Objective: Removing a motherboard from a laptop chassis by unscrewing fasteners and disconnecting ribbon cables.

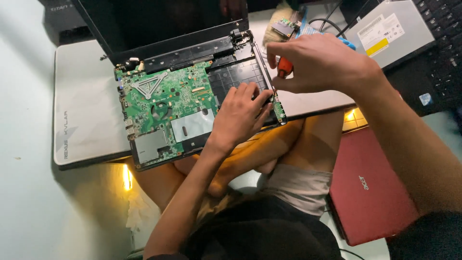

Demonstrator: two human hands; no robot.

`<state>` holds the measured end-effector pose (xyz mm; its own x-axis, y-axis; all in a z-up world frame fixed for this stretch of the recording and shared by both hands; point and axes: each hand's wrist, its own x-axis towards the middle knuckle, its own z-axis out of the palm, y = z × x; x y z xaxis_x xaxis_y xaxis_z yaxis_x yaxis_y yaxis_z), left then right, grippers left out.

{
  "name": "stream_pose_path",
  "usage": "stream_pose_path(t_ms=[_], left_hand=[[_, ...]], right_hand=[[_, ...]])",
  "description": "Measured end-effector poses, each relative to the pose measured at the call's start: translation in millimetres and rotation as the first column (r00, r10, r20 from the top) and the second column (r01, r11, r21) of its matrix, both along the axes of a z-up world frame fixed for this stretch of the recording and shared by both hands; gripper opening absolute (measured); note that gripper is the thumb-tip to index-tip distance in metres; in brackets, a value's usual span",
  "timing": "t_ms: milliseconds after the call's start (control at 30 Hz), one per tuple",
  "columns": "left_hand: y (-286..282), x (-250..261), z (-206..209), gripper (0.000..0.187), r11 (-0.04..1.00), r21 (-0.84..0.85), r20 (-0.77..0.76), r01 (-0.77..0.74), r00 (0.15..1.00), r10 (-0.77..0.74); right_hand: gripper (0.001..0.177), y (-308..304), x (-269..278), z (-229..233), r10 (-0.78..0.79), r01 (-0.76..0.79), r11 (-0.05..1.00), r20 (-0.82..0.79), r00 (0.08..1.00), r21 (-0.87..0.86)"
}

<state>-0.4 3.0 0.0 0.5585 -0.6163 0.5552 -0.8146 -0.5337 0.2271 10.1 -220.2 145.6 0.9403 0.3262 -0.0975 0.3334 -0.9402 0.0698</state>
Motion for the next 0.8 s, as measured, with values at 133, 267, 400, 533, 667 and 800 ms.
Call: stream_pose_path(t_ms=[133,267,400,533,667,800], left_hand=[[0,1,-5,0.030,1.000,0.012,0.022,-0.019,1.000,0.019],[1,3,-8,0.032,0.998,0.041,0.031,-0.038,0.999,0.037],[1,4,-5,0.031,0.999,0.023,0.031,-0.024,0.999,0.023],[0,4,-4,0.031,0.999,0.024,0.028,-0.023,0.999,0.022],[-1,2,1,0.032,0.998,0.048,0.025,-0.028,0.999,0.027],[-2,1,7,0.033,0.998,0.056,0.014,-0.033,0.999,0.032]], right_hand=[[0.048,-8,6,-7,0.025,-0.017,0.992,0.069,0.997,-0.124],[0.037,-24,7,-2,0.030,-0.019,0.997,0.156,0.987,-0.070],[0.027,-53,12,-8,0.079,-0.086,0.996,0.303,0.950,0.010],[0.030,-73,13,-28,0.021,-0.075,0.983,0.304,0.952,0.167],[0.043,-92,12,-56,-0.168,0.169,0.973,-0.016,0.986,0.158],[0.040,-97,8,-80,-0.313,0.336,0.941,-0.278,0.908,0.038]])
